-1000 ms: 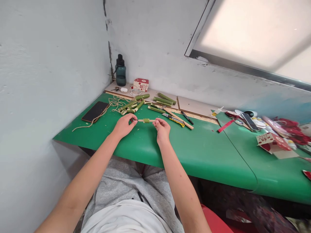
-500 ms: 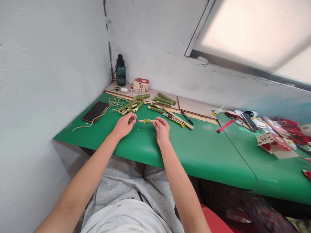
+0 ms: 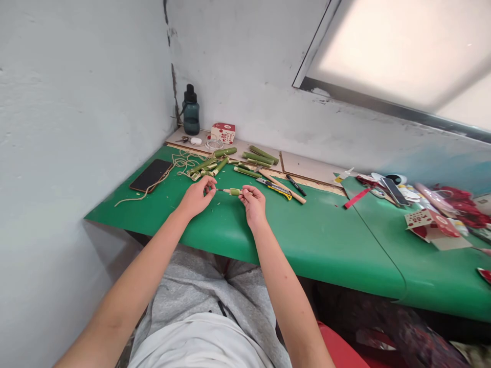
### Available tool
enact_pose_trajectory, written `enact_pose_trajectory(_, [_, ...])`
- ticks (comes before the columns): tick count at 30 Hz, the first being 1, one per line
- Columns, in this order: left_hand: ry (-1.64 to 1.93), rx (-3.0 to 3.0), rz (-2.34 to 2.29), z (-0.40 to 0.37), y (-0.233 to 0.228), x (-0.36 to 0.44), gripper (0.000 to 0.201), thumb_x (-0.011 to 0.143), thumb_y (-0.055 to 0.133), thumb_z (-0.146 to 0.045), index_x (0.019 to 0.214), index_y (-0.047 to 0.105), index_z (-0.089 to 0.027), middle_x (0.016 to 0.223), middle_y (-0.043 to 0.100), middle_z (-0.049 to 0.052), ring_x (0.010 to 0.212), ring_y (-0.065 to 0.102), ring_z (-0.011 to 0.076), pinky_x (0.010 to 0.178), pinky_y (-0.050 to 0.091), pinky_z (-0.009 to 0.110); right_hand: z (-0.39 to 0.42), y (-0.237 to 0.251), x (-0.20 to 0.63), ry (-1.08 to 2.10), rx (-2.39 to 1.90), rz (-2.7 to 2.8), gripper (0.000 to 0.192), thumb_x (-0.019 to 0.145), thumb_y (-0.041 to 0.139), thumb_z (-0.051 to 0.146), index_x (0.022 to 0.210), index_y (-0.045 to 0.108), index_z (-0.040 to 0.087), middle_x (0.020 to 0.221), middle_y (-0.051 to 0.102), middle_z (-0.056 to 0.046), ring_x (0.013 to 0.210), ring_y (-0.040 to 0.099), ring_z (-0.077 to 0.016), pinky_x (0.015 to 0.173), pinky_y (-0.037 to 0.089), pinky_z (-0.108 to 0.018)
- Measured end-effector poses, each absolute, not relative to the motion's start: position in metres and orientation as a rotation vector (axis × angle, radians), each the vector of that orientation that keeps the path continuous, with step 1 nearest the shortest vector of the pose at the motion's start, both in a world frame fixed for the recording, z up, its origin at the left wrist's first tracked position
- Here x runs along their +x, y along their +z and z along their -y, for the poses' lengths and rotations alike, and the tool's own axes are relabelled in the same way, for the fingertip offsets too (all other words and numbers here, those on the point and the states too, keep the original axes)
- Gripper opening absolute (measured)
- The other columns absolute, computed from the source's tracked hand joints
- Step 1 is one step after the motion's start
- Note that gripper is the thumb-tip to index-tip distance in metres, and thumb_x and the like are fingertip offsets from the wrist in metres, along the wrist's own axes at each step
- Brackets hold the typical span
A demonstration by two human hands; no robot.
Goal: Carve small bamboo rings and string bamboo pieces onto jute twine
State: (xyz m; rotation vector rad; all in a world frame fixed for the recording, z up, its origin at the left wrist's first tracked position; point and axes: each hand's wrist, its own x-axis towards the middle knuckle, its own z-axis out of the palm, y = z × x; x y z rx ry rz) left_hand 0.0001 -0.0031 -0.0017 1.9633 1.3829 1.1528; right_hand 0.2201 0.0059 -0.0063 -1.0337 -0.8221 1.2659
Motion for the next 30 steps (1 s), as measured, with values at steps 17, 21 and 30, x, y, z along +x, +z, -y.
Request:
enact_pose_trajectory(17, [1.067, 2.008, -1.370, 0.0048, 0.0006, 0.0010, 0.020, 0.096, 0.055, -0.027, 0.114, 0.061, -0.024, 0.100, 0.071, 0.003, 0.087, 0.066, 0.0189, 0.083, 0.053, 0.034, -0.0016, -0.0016, 0.2181, 1.255, -1.005, 0.825, 0.040, 0.061, 0.090, 0.039, 0.092, 0.075, 0.020, 0.077, 0.071, 0.000, 0.068, 0.065, -0.0123, 0.068, 0.055, -0.028])
enact_pose_trajectory(21, [0.991, 2.031, -1.401, 0.0037, -0.0032, 0.0005, 0.031, 0.091, 0.062, -0.025, 0.122, 0.058, -0.024, 0.110, 0.072, 0.005, 0.094, 0.067, 0.0210, 0.088, 0.053, 0.038, -0.0052, -0.0035, 0.2215, 1.181, -1.024, 0.749, 0.036, 0.062, 0.088, 0.038, 0.088, 0.071, 0.021, 0.074, 0.067, 0.002, 0.065, 0.063, -0.0114, 0.067, 0.054, -0.028])
enact_pose_trajectory(30, [0.828, 2.129, -1.381, 0.0046, -0.0013, -0.0002, 0.030, 0.086, 0.071, -0.027, 0.116, 0.065, -0.024, 0.118, 0.069, 0.006, 0.107, 0.065, 0.0262, 0.095, 0.053, 0.043, -0.0067, -0.0041, 0.2224, 1.147, -1.050, 0.693, 0.033, 0.059, 0.087, 0.035, 0.083, 0.070, 0.021, 0.071, 0.065, 0.003, 0.063, 0.062, -0.0110, 0.063, 0.052, -0.027])
